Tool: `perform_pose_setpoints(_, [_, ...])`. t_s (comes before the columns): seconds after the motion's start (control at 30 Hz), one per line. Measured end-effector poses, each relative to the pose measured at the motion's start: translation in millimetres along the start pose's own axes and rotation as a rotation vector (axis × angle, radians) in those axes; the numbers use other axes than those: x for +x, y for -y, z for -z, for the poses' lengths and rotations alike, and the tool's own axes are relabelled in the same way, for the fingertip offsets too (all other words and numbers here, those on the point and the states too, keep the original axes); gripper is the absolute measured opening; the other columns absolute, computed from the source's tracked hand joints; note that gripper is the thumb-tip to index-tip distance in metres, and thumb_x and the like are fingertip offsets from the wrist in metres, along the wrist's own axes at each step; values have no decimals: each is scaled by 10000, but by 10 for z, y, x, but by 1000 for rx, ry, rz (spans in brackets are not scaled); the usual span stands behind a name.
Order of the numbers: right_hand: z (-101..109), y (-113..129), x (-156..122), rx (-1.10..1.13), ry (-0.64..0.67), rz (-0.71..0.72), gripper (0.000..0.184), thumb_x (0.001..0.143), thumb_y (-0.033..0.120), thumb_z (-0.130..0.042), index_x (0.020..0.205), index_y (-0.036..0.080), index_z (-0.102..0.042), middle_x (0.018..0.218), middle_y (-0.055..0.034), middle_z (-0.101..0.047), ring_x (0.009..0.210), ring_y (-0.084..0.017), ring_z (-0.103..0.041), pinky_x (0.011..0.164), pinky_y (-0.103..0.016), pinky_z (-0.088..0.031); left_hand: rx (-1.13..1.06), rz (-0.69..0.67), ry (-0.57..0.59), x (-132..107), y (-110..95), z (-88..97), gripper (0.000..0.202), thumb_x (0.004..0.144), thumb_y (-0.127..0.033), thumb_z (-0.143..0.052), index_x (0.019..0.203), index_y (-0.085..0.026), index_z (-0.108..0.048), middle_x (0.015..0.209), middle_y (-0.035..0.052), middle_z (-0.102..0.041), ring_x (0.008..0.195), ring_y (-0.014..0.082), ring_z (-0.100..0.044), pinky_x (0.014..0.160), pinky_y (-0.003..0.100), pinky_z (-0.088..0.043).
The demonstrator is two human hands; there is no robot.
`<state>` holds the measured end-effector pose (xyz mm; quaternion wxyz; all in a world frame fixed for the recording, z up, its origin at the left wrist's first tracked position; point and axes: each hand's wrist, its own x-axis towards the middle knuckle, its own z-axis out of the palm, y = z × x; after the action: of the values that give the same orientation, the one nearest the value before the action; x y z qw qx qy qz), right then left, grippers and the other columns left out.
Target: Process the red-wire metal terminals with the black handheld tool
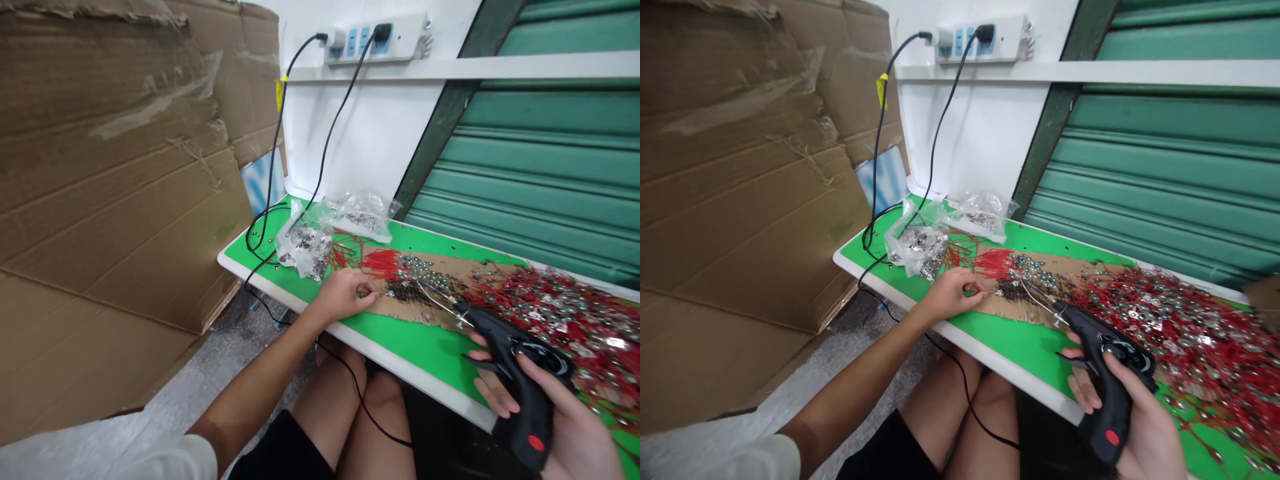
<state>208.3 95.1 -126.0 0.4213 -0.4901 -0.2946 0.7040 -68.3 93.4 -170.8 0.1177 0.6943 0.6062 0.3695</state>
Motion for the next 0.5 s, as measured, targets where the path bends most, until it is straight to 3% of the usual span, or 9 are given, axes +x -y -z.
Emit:
perform_pose_setpoints(0.1, [-7,29,-2,86,-29,-41,363,535,321,-851,831,131,-758,576,-17,-500,431,-69,-331,305,-154,-372,15,-13,-15,-1,11,-16,97,822,-259,-692,800,-180,-743,712,10,-651,708,133,-582,711,242,-437])
perform_pose_setpoints(0.4, [-33,77,-55,114,19,-6,331,574,306,-819,841,127,-737,769,-71,-589,446,-65,-337,310,-183,-380,35,-28,-21,9,1,-21,100,809,-253,-686,803,-177,-750,724,10,-666,713,134,-589,712,244,-434])
perform_pose_setpoints(0.5, [18,53,-57,98,40,76,313,600,304,-803,846,119,-743,786,-78,-581,444,-58,-321,310,-192,-374,5,-18,-23,11,4,-12,108,806,-263,-699,802,-173,-758,739,16,-679,714,133,-594,712,241,-436])
